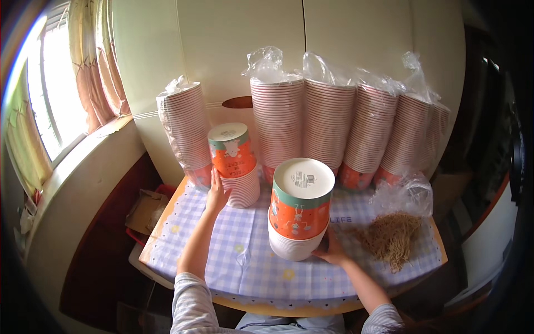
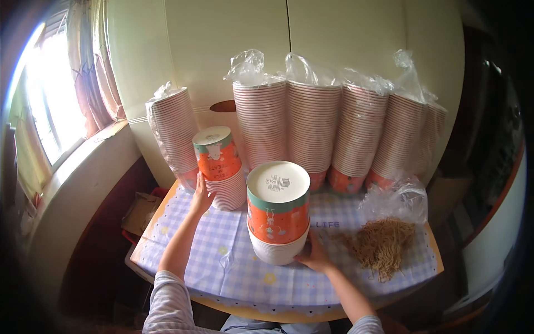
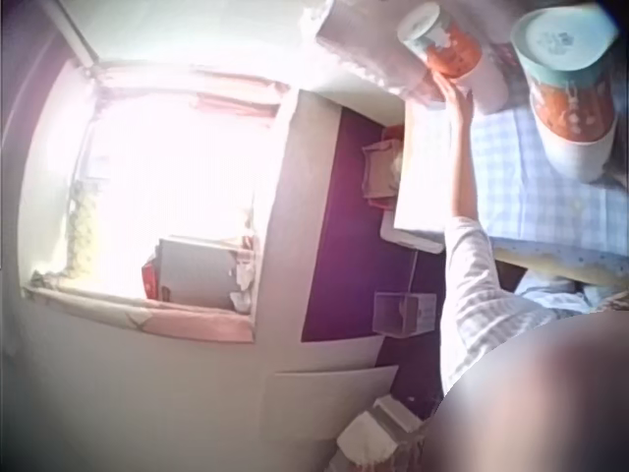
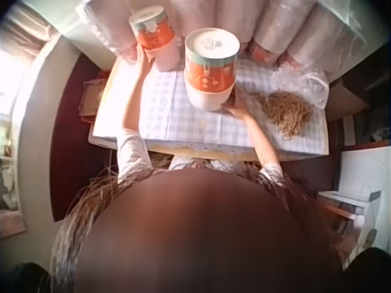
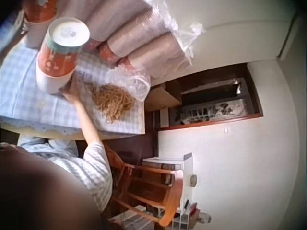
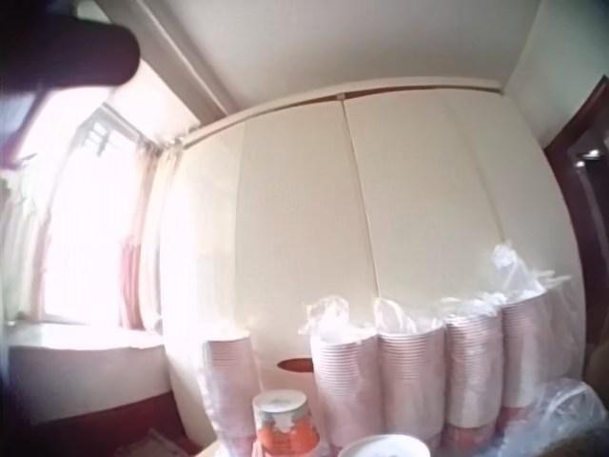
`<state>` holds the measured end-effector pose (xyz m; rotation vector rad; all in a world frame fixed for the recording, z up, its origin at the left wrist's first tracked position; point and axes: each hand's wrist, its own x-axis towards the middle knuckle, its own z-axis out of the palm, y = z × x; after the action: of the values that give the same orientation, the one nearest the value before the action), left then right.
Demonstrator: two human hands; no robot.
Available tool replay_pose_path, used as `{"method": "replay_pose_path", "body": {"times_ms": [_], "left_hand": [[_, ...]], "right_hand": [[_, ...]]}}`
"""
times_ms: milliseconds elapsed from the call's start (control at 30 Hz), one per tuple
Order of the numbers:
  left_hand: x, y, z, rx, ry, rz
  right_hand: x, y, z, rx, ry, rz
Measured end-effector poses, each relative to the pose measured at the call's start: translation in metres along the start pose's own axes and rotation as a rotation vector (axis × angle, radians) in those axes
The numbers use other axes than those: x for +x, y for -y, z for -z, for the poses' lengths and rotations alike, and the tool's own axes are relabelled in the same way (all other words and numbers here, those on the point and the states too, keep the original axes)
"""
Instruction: The recorder is placing stacks of paper tubs into plastic bags and tying them with rubber bands.
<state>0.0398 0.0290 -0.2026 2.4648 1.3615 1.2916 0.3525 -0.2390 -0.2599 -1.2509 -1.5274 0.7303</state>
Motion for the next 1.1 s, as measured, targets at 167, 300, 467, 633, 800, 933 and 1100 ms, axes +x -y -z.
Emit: {"method": "replay_pose_path", "body": {"times_ms": [167, 300, 467, 633, 800, 933, 1100], "left_hand": [[0.015, 0.014, -0.013, -0.037, 0.176, 0.089], [0.036, 0.010, 0.012, -0.058, 0.501, 0.291], [0.015, 0.015, 0.031, -0.505, 0.317, 0.340], [-0.068, 0.009, 0.068, -0.850, 0.086, 0.418], [-0.137, 0.008, 0.063, -0.829, -0.233, 0.565], [-0.149, 0.004, 0.056, -0.395, -0.135, 0.269], [-0.120, 0.033, 0.043, -0.634, -0.146, 0.178]], "right_hand": [[0.010, -0.008, -0.005, 0.085, 0.141, 0.005], [0.026, 0.007, -0.028, -0.019, 0.177, 0.042], [0.049, 0.022, -0.077, -0.096, 0.228, 0.010], [0.070, 0.027, -0.135, -0.193, 0.165, 0.116], [0.094, 0.037, -0.191, -0.221, 0.107, 0.093], [0.098, 0.025, -0.209, -0.327, 0.056, 0.093], [0.098, 0.009, -0.222, -0.418, -0.015, 0.218]]}}
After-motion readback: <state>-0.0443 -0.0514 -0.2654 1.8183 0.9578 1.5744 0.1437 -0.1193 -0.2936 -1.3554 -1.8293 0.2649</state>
